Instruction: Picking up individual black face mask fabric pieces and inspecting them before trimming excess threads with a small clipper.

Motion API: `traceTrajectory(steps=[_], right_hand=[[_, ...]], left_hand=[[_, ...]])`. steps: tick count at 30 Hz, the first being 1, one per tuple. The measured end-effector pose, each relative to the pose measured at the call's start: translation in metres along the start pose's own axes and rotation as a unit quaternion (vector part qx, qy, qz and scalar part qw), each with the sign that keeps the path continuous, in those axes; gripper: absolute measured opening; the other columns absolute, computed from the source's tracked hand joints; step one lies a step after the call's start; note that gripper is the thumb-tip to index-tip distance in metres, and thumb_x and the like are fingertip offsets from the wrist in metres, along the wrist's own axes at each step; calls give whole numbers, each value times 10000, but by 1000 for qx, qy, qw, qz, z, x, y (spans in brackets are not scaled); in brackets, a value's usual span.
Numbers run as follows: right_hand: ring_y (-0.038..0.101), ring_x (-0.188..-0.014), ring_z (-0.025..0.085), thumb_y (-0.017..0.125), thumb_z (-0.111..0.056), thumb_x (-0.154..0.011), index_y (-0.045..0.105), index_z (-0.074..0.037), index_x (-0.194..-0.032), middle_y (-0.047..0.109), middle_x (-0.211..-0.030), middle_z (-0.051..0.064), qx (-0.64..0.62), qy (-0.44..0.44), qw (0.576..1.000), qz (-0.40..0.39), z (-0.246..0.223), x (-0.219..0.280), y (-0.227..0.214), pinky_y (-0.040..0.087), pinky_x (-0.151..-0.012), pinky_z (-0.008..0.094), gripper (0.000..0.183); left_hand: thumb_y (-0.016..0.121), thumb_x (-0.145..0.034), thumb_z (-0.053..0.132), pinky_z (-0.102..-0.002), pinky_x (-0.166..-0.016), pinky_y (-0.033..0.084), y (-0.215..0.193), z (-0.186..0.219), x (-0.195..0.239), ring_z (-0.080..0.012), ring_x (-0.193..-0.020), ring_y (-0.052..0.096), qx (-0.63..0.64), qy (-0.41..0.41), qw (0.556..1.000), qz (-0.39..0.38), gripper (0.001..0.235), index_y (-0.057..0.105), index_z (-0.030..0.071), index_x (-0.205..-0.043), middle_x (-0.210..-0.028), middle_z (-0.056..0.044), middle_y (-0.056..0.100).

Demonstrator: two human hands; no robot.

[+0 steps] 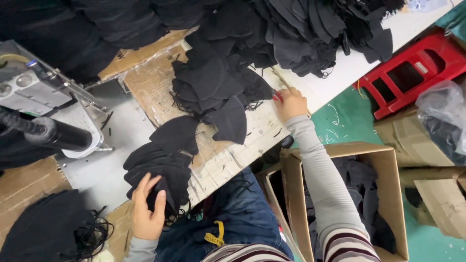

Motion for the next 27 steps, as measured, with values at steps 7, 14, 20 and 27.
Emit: traceTrajectory(steps=[7, 14, 20, 27], right_hand=[[653, -978, 376, 779, -199, -793, 682, -78, -973, 676, -1024, 162, -15, 65, 995, -75, 19, 10, -8, 524, -846, 446, 237], [699, -805, 369, 690, -122, -852, 588, -62, -1027, 708, -904, 173, -165, 102, 981, 9, 38, 14, -7, 552, -738, 437, 211], [690, -749, 318, 699, -109, -914, 570, -83, -1143, 715, -912, 142, -251, 64, 953, 158, -22, -40, -71, 550, -673, 405, 264], [673, -683, 293, 791, -164, -803, 649, -110, -1232, 695, -797, 69, 150, -69, 962, 216, -30, -136, -61, 499, -553, 426, 455]], left_hand=[[626, -996, 189, -378, -1122, 417, 3, -4, 4, -286, -1286, 563, -105, 61, 990, -69, 200, 768, 108, -1112, -1328, -25, 716], [695, -853, 272, -456, -1044, 381, 6, 20, 3, -344, -1280, 506, -212, 126, 965, -93, 288, 770, 97, -1069, -1325, -24, 680], [689, -861, 272, -446, -1072, 381, 3, 21, 3, -333, -1294, 518, -186, 99, 974, -81, 300, 756, 97, -1095, -1309, -19, 690], [650, -917, 132, -395, -996, 497, -7, 19, -1, -322, -1165, 662, -67, 51, 996, 14, 317, 684, 34, -1217, -1227, -149, 690]])
Point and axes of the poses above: each hand's wrist, its own x-axis away from the middle knuckle, its own y-axis out of the palm, z = x × y, the point moved 4 cm from there along -x, towards the middle knuckle
